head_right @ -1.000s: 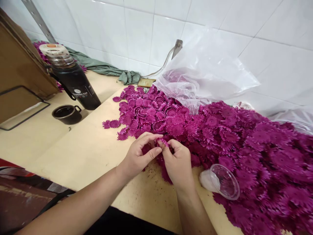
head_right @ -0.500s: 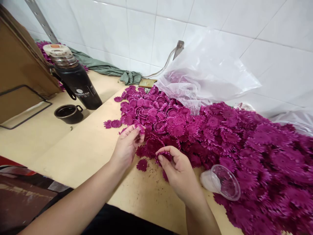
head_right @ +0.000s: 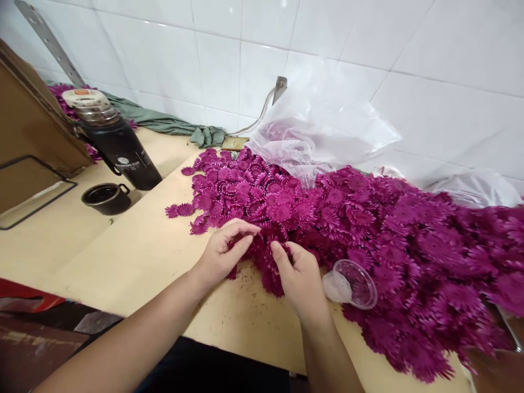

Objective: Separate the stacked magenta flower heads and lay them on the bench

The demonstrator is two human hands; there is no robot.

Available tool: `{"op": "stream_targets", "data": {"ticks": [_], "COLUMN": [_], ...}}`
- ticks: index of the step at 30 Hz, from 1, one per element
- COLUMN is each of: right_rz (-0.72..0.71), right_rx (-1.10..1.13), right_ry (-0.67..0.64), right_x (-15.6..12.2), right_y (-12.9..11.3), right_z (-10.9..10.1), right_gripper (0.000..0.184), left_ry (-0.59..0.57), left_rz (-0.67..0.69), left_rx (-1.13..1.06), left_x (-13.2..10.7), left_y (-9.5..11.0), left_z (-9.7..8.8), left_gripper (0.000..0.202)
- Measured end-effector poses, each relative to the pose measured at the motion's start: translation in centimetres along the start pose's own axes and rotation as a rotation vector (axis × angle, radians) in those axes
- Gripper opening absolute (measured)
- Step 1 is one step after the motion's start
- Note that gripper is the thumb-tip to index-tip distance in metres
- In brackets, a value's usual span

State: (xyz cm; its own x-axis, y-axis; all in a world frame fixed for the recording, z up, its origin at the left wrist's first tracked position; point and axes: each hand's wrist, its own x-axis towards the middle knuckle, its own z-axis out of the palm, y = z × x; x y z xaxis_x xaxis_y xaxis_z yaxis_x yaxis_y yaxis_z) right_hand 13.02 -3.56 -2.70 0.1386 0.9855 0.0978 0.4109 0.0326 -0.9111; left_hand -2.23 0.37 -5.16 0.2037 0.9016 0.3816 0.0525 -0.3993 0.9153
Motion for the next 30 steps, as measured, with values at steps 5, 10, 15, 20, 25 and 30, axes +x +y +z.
{"op": "stream_targets", "data": {"ticks": [5,10,15,20,25,30], "right_rz": [0.001,-0.051,-0.093,-0.063,0.045,0.016], "right_rx": [0.076,0.207,0.183,0.185,0.227,0.187], "right_ry": [-0.008,-0.089,-0.247,-0.307,-0.203,-0.099], "right_x": [-0.1,-0.5,-1.7,-2.7,-2.3,-1.8], "right_y": [0.4,-0.2,-1.2,-1.1,0.0,0.0], "right_z": [0.7,1.4,1.6,0.9,0.1,-0.3], "right_gripper": [0.041,0.039,0.027,0.02,0.029,0.029], "left_ry": [-0.141,-0.04,0.173,0.337,0.104,0.087], "left_rz": [-0.107,-0.19,-0.381,-0.355,-0.306,-0.112], "left_rx": [-0.146,-0.263,-0.523,-0.47,-0.028,0.457], "left_x": [-0.5,-0.6,0.3,1.4,0.5,-0.5], "left_y": [0.9,1.4,1.9,1.9,1.0,0.2], "left_z": [1.1,1.9,0.4,-2.5,-3.1,-3.0], "left_gripper": [0.022,0.009,0.012,0.012,0.019,0.027]}}
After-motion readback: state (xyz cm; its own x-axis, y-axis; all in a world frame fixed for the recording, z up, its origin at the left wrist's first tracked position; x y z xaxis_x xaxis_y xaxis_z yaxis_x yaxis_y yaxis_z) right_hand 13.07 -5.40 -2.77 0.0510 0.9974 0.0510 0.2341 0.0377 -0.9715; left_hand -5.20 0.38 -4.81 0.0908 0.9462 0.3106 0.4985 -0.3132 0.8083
